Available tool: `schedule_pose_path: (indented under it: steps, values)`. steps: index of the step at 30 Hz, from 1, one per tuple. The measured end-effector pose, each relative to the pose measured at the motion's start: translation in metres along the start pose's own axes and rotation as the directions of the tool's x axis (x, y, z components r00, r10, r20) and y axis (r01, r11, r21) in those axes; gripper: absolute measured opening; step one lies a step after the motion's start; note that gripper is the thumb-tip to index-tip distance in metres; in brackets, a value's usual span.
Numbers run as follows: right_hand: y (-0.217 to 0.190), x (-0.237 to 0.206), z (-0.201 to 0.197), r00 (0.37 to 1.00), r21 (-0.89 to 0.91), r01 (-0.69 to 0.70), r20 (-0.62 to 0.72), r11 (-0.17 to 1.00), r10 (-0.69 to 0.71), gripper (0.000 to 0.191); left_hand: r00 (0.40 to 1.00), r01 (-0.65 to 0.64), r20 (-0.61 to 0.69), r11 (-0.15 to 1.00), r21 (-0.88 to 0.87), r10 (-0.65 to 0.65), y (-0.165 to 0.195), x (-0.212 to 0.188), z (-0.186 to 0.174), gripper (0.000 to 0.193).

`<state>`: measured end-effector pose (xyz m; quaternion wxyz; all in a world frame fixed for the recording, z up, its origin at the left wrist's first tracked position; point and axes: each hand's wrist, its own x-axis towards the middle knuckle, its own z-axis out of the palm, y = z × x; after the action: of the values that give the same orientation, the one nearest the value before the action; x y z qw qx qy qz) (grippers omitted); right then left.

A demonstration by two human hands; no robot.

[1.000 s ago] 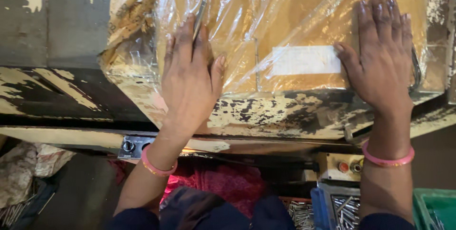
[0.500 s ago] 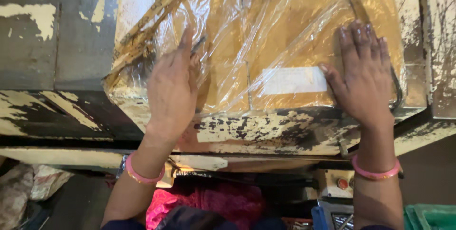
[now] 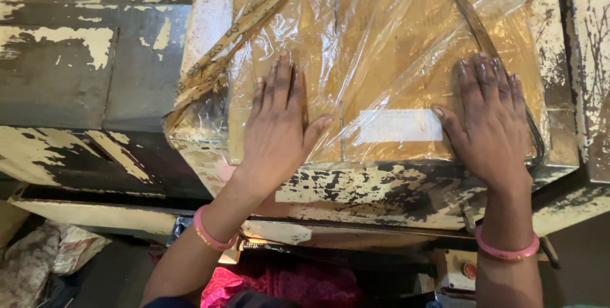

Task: The person operates a strapping machine to secure a cardboard box. They repeatedly place a metal strap over the box, feed it into the machine, and activate the mechanism to tighten and seal the strap. The person then removes the excess strap and places it into a green bin.

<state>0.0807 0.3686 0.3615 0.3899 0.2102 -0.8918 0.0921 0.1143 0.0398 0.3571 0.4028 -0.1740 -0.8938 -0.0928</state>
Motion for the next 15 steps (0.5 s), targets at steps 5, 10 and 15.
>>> schedule_pose_path:
  steps: [5,10,15]
  values:
    - [-0.0003,0.0019,0.0011,1.000,-0.017,0.001,0.002,1.000,-0.001,0.072,0.994,0.055,0.090,0.998,-0.009,-0.054,0.0025,0.0050,-0.0001,0.086]
    - [-0.0012,0.0028,0.0010,1.000,-0.025,-0.004,-0.007,1.000,0.004,0.073,0.999,0.030,0.045,1.000,0.002,-0.030,0.0033,0.0044,-0.0014,0.085]
    - [-0.0034,0.0040,0.0000,1.000,-0.027,-0.015,0.007,1.000,0.015,0.074,0.998,0.038,0.046,0.999,-0.011,-0.038,0.0035,0.0049,-0.0019,0.085]
